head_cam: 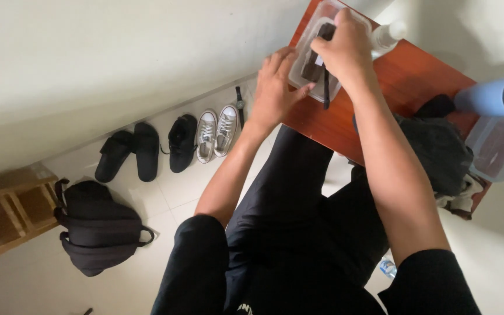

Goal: The person cleans a black shoe placed on a small wooden table. They first wipe the shoe with a cloth, then dip a brush into a container of soapy water and scrub the shoe's surface. The person continues to scrub the shoe with the brush for the remainder of the video.

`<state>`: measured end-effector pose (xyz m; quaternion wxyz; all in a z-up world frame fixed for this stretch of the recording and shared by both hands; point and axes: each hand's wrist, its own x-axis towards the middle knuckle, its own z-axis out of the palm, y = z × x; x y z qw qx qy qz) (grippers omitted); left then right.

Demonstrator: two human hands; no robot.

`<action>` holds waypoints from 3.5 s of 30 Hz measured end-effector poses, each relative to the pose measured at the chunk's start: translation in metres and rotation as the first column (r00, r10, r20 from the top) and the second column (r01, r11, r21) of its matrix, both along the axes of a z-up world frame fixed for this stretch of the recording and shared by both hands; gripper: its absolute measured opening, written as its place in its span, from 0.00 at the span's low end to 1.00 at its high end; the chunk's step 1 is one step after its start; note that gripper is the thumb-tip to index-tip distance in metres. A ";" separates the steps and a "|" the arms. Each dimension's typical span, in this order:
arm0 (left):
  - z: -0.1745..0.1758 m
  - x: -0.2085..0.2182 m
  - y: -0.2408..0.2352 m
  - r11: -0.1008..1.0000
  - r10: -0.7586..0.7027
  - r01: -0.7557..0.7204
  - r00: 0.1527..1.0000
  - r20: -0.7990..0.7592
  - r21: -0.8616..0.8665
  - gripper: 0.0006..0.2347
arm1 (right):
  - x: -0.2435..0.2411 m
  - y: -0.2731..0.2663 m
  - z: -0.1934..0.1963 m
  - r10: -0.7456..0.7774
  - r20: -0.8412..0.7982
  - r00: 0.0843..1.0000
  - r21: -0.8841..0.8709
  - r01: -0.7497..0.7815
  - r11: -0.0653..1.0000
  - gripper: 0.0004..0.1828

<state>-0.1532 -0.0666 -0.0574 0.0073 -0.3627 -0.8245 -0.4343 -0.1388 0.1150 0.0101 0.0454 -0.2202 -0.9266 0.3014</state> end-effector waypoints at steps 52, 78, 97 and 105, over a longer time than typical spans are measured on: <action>0.014 -0.004 0.003 0.987 -0.010 -0.009 0.992 0.123 0.158 0.19 | 0.032 0.011 0.065 0.225 -0.020 0.974 -0.475 -0.207 0.855 0.28; 0.021 -0.037 0.057 0.921 -0.296 0.277 0.955 0.028 0.274 0.21 | 0.064 0.038 0.054 0.241 -0.189 0.952 -0.582 -0.306 0.753 0.25; 0.036 -0.028 0.045 0.932 -0.301 0.285 0.953 0.035 0.225 0.13 | 0.071 0.047 0.073 0.226 -0.284 0.932 -0.523 -0.348 0.778 0.19; 0.026 -0.025 0.056 0.977 -0.144 0.178 0.957 -0.252 0.116 0.12 | 0.072 0.043 0.071 0.188 -0.242 0.952 -0.487 -0.286 0.825 0.24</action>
